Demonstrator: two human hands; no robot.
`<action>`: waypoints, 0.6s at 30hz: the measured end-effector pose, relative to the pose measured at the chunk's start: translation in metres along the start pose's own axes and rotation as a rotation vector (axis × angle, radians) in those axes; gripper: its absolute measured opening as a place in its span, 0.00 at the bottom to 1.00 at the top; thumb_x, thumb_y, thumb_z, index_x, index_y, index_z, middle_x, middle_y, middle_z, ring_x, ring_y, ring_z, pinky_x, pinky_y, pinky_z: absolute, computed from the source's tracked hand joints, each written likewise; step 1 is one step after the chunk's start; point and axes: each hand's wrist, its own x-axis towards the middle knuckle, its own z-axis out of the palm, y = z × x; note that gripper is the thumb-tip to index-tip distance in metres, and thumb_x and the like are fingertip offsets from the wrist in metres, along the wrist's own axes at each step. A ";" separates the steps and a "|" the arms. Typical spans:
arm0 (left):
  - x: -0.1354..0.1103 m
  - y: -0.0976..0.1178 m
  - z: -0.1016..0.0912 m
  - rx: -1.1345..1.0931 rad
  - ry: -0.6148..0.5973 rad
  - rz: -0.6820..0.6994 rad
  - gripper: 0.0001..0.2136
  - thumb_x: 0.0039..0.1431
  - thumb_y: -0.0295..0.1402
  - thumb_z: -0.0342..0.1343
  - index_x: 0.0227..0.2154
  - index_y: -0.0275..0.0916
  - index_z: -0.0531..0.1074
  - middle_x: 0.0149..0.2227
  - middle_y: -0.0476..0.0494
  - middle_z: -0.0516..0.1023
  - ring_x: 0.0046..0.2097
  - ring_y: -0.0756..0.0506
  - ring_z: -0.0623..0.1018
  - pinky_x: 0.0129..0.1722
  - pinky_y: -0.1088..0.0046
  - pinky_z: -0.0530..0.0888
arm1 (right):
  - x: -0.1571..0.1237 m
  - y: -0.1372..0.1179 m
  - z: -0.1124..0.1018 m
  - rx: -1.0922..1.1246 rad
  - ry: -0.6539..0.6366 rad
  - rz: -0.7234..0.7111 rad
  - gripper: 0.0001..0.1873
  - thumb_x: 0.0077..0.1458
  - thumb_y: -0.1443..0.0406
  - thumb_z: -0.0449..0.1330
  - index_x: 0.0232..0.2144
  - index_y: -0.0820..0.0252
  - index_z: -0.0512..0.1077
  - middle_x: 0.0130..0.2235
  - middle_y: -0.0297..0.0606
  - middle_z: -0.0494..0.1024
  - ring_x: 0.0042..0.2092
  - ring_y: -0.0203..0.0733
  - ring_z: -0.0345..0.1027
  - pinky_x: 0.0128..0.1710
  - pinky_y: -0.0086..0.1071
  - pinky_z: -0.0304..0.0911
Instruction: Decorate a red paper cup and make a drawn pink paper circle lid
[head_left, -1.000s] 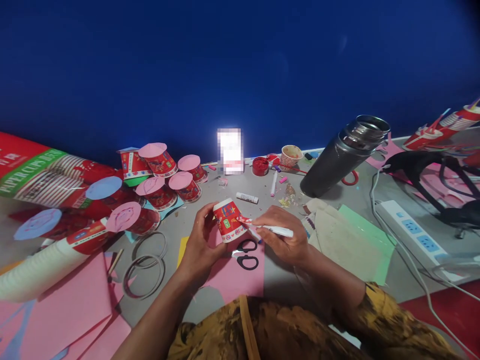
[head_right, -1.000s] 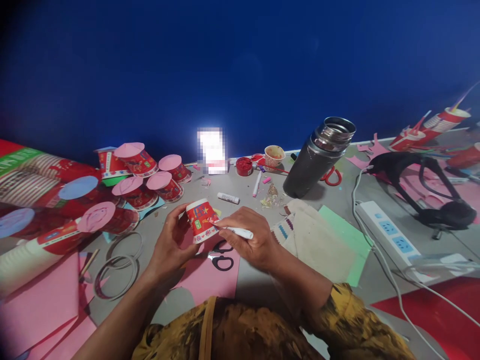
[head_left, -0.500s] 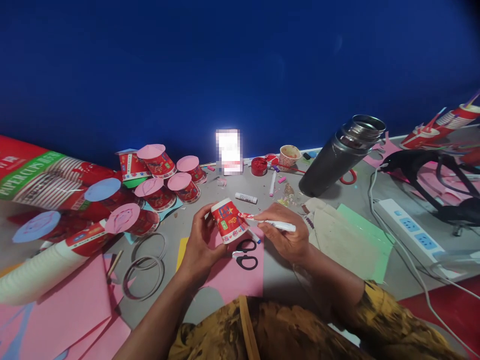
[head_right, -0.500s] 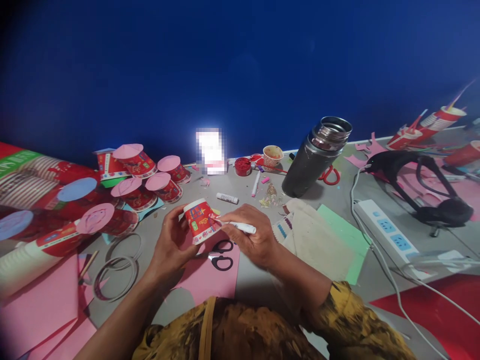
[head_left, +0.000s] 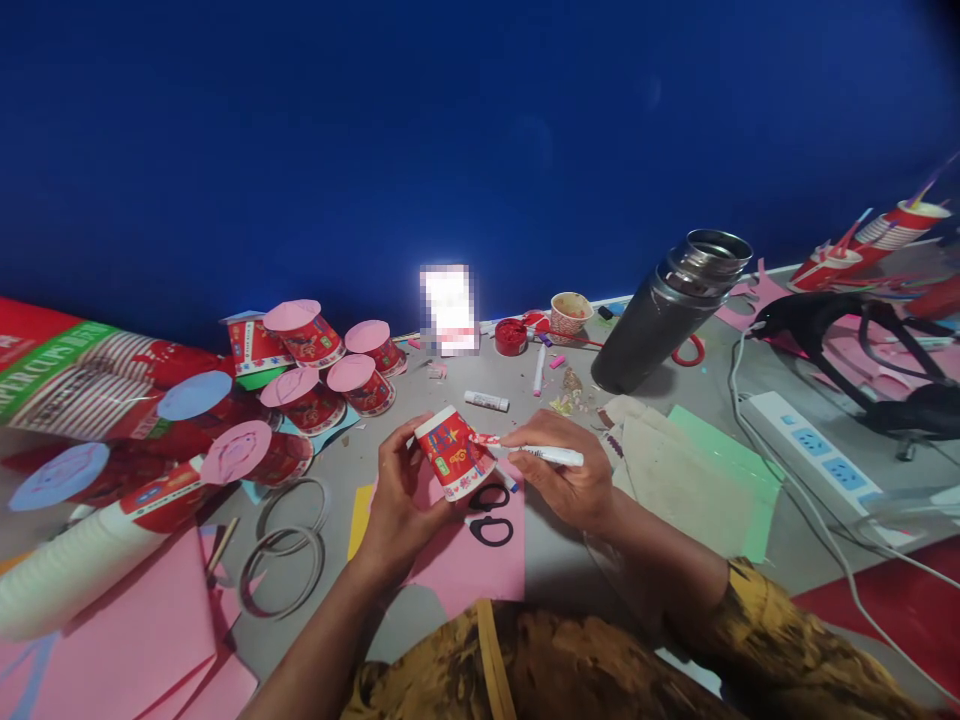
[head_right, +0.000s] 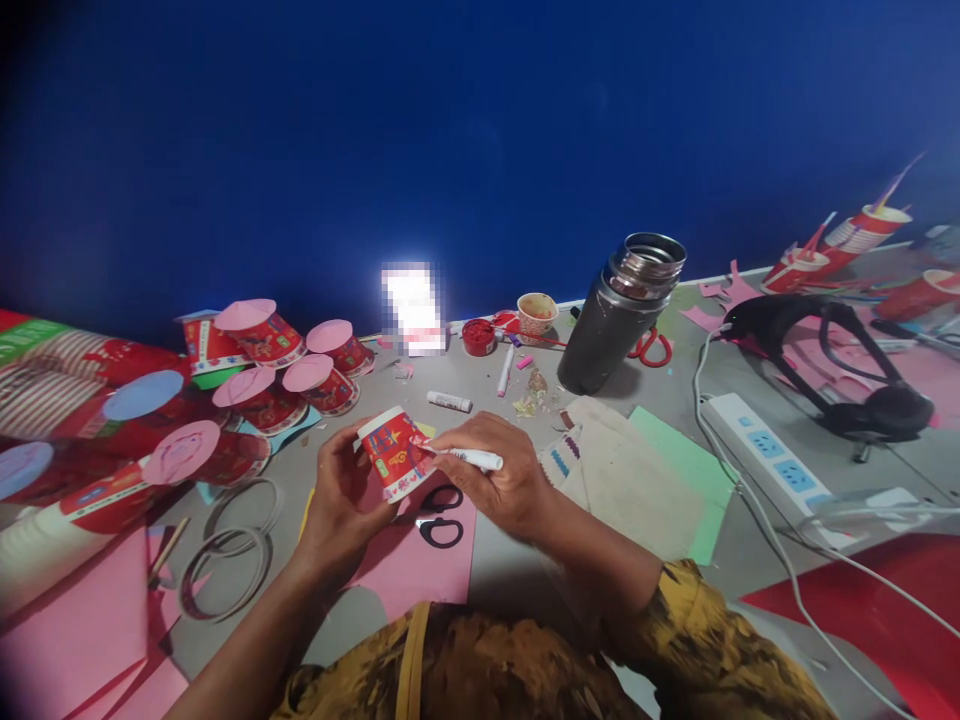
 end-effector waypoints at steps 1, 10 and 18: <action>0.000 -0.001 0.000 -0.009 -0.005 0.000 0.43 0.45 0.31 0.77 0.63 0.50 0.62 0.69 0.38 0.65 0.69 0.34 0.70 0.71 0.50 0.66 | 0.001 0.001 0.000 -0.008 0.022 0.008 0.07 0.71 0.66 0.61 0.45 0.56 0.80 0.37 0.40 0.86 0.36 0.43 0.79 0.39 0.38 0.73; -0.001 -0.006 -0.001 -0.125 -0.027 -0.054 0.43 0.49 0.31 0.76 0.64 0.51 0.60 0.72 0.36 0.62 0.74 0.33 0.64 0.73 0.49 0.63 | 0.003 -0.002 -0.005 0.013 0.077 0.071 0.07 0.71 0.65 0.61 0.43 0.55 0.80 0.37 0.38 0.86 0.36 0.41 0.78 0.37 0.36 0.72; -0.003 -0.001 0.001 -0.115 -0.095 -0.063 0.42 0.49 0.32 0.77 0.63 0.51 0.60 0.76 0.35 0.56 0.74 0.34 0.63 0.73 0.48 0.62 | 0.004 0.002 -0.002 0.042 0.044 0.058 0.07 0.70 0.64 0.62 0.46 0.55 0.81 0.38 0.39 0.87 0.37 0.42 0.79 0.40 0.37 0.73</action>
